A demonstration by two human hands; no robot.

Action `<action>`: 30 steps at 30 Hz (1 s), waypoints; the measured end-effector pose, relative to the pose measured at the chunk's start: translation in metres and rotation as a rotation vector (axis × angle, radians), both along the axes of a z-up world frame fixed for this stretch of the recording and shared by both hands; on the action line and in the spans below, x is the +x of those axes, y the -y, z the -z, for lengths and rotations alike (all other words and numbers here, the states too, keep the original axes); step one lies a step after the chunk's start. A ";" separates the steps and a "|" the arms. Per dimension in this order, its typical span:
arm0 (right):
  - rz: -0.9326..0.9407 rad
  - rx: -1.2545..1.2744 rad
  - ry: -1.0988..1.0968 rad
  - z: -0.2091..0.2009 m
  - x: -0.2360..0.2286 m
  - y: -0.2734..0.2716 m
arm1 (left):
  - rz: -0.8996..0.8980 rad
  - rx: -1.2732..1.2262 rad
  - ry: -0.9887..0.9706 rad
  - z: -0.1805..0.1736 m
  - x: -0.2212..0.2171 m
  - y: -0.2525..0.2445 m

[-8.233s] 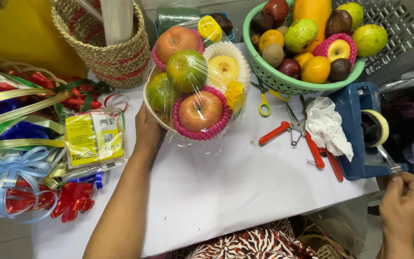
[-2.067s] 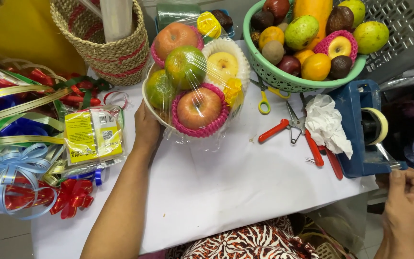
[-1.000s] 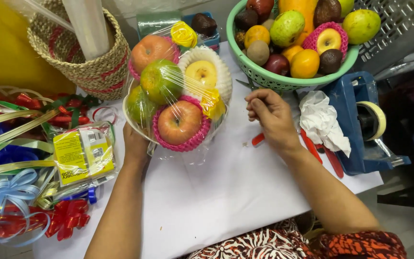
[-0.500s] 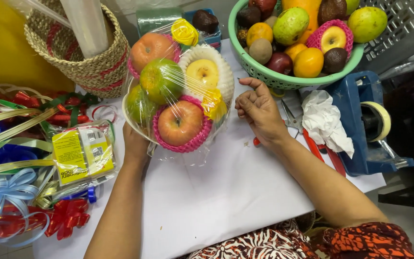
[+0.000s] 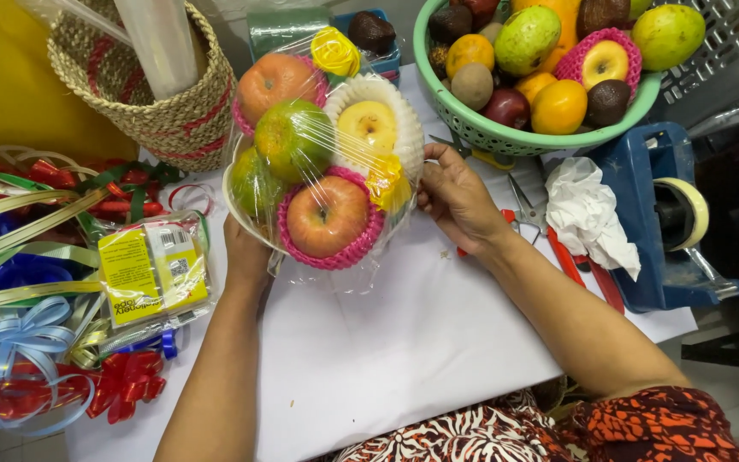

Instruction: Finalizing the plastic wrap on a small fruit basket using tape and scissors to secure the packaging.

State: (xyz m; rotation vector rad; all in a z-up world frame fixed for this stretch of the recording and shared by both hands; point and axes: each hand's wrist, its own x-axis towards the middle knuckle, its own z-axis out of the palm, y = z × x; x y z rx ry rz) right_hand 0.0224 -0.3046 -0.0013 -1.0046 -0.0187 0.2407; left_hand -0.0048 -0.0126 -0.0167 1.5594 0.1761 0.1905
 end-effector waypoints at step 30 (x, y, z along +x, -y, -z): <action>-0.268 -0.070 -0.294 0.038 0.024 0.013 | 0.017 0.053 -0.017 -0.002 0.005 0.002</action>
